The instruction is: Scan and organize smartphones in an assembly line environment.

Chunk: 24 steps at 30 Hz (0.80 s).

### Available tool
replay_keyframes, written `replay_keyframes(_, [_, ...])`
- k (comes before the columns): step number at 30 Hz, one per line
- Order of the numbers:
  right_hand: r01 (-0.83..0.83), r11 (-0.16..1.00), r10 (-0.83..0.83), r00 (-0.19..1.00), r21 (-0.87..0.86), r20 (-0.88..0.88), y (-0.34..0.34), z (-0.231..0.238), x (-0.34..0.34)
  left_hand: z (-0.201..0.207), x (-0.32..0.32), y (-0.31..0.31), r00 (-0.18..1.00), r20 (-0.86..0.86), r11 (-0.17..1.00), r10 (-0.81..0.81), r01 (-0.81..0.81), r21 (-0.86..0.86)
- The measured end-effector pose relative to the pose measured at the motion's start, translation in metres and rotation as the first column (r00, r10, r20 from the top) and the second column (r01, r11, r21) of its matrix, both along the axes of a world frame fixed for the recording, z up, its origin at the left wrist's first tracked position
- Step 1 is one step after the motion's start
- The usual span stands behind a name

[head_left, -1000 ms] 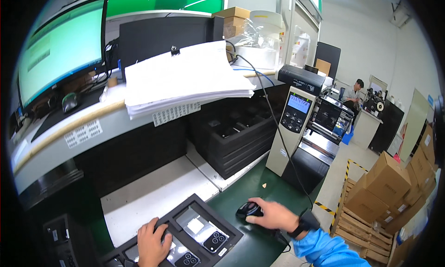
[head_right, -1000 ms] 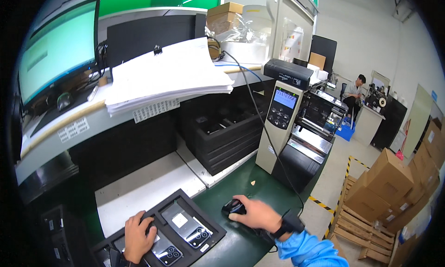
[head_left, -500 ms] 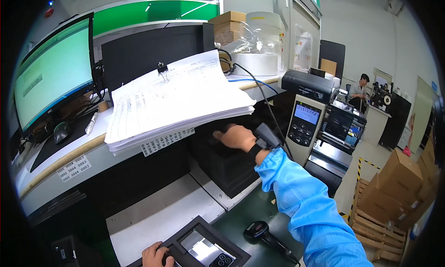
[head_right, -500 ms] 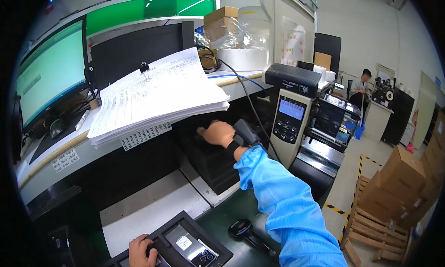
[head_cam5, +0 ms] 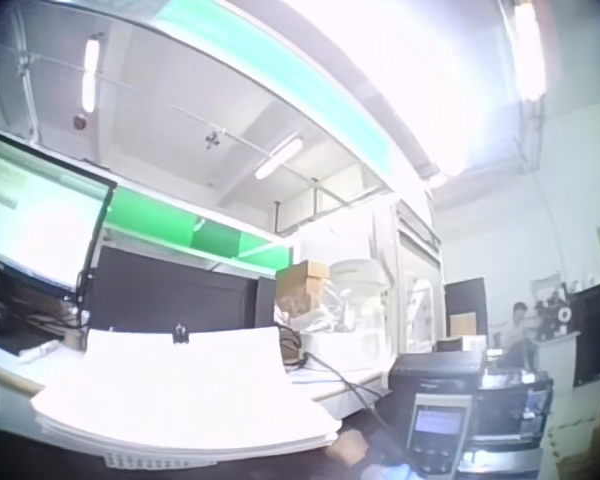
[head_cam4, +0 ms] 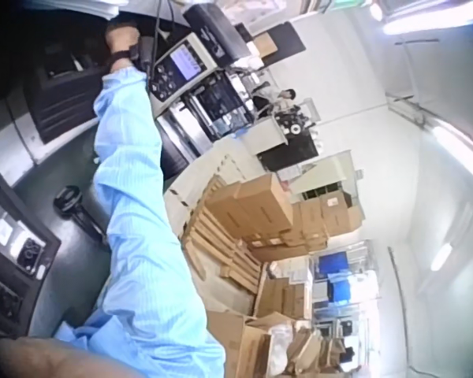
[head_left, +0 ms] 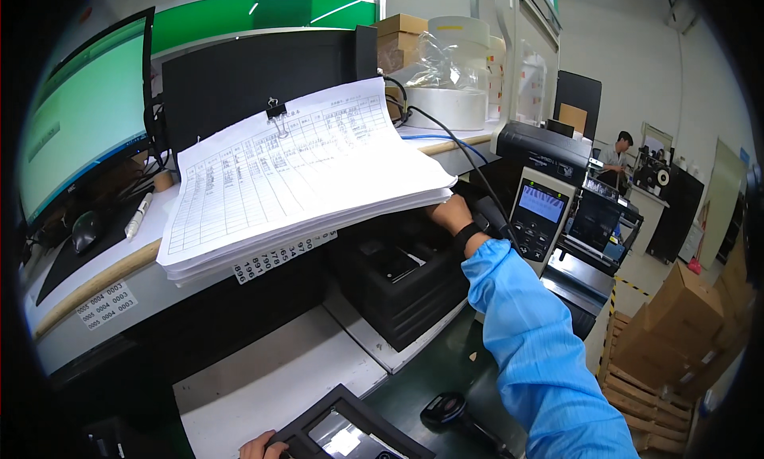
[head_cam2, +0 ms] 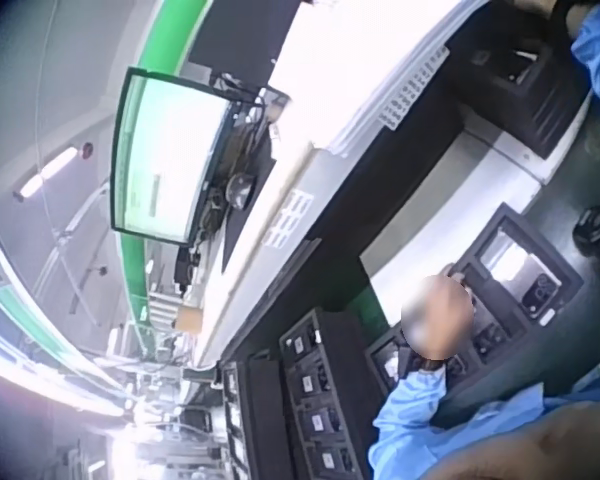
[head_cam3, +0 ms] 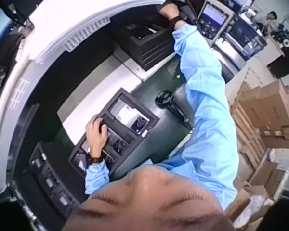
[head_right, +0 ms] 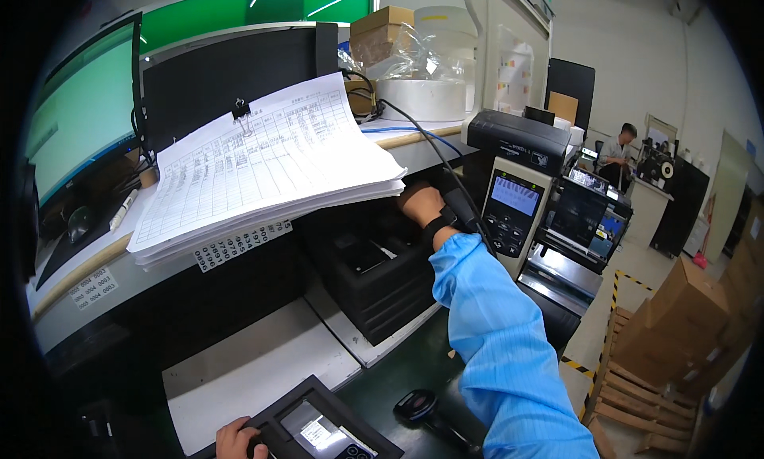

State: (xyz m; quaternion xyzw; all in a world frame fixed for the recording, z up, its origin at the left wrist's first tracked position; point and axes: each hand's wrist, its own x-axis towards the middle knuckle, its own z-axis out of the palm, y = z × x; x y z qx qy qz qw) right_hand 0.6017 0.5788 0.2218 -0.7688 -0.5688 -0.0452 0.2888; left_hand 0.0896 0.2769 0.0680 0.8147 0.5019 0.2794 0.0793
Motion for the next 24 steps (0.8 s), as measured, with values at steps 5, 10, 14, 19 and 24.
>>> replay_keyframes(5, [0.114, 0.987, -0.076, 0.949, -0.109, 0.306, 0.039, -0.034, 0.091, 0.0, 0.004, 0.005, 1.0, 0.009, 1.0, -0.027, 0.027, -0.001])
replay_keyframes(10, [0.159, 0.895, 0.063, 0.88, -0.417, 0.471, 0.052, -0.014, 0.084, 0.001, 0.0, 0.001, 1.0, 0.009, 0.999, 0.001, -0.001, -0.034])
replay_keyframes(14, [0.217, 0.908, -0.015, 0.873, -0.359, 0.488, 0.06, -0.01, 0.104, 0.004, -0.003, 0.002, 1.0, 0.03, 1.0, -0.006, 0.006, -0.018])
replay_keyframes(19, [0.297, 0.908, -0.122, 0.863, -0.296, 0.491, 0.062, -0.012, 0.127, 0.004, -0.005, 0.01, 0.999, 0.028, 0.998, -0.038, 0.039, -0.04])
replay_keyframes(24, [0.342, 0.91, -0.195, 0.85, -0.232, 0.49, 0.07, -0.017, 0.147, 0.003, -0.005, 0.011, 1.0, 0.009, 0.996, -0.026, 0.027, -0.09])
